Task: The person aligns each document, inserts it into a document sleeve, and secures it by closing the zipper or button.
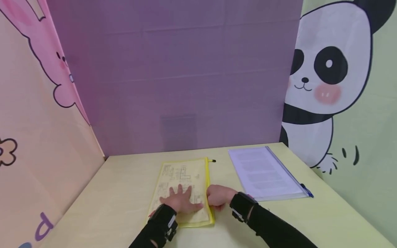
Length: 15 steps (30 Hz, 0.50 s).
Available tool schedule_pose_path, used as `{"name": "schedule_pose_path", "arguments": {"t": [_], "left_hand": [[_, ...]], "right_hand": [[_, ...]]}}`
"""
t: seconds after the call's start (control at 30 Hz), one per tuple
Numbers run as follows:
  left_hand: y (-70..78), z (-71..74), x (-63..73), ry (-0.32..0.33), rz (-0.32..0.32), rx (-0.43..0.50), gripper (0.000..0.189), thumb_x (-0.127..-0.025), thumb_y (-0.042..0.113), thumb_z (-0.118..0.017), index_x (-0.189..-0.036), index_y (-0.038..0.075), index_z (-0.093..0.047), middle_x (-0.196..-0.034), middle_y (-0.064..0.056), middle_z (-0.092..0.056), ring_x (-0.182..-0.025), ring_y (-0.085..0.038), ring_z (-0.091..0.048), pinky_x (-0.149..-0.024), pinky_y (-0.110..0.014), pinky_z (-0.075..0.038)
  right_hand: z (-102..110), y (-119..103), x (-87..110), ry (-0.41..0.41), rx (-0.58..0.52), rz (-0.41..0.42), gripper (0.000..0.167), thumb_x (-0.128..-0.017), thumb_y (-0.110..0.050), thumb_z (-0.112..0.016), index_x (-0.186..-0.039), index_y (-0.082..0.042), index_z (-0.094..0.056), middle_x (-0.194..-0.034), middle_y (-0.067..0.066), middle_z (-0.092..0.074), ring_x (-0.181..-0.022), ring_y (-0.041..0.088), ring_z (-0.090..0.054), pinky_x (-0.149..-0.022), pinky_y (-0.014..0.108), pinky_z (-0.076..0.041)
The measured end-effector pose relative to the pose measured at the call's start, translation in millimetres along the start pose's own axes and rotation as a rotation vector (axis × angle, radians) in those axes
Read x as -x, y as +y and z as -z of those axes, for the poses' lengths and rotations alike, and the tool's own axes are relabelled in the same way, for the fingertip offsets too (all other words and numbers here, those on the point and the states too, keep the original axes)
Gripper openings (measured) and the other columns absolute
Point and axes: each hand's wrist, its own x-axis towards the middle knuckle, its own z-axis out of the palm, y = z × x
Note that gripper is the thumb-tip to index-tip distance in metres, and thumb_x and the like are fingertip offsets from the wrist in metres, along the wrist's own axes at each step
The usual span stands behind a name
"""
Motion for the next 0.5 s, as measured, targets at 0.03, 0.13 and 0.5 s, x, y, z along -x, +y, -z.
{"name": "schedule_pose_path", "arguments": {"t": [0.03,0.13,0.5], "left_hand": [[-0.5,0.5,0.2,0.0,-0.005,-0.001,0.093,-0.083,0.076,-0.062,-0.157,0.023,-0.041,-0.165,-0.017,-0.027,-0.15,-0.05,-0.018,-0.103,-0.085,-0.016],[-2.0,2.1,1.5,0.001,-0.024,-0.007,0.093,-0.082,0.075,-0.064,-0.156,0.023,-0.042,-0.165,-0.016,-0.028,-0.15,-0.049,-0.019,-0.103,-0.085,-0.017],[-11.4,15.6,2.2,-0.075,-0.105,0.018,0.098,-0.078,0.064,-0.078,-0.156,0.018,-0.041,-0.164,-0.018,-0.03,-0.148,-0.052,-0.02,-0.103,-0.083,-0.024]], "right_hand": [[0.2,-0.8,1.0,0.006,0.011,-0.008,0.026,-0.08,0.007,-0.052,-0.057,-0.004,-0.057,-0.044,-0.001,-0.045,-0.038,0.011,-0.042,-0.037,0.023,-0.035],[2.4,4.3,2.1,0.039,0.029,-0.013,0.025,-0.081,0.006,-0.051,-0.058,-0.003,-0.056,-0.044,-0.002,-0.045,-0.038,0.011,-0.042,-0.038,0.023,-0.036],[26.1,38.3,3.8,0.246,0.113,-0.014,0.015,-0.087,-0.009,-0.072,-0.075,-0.007,-0.063,-0.063,-0.001,-0.056,-0.056,0.013,-0.051,-0.056,0.026,-0.044]]}}
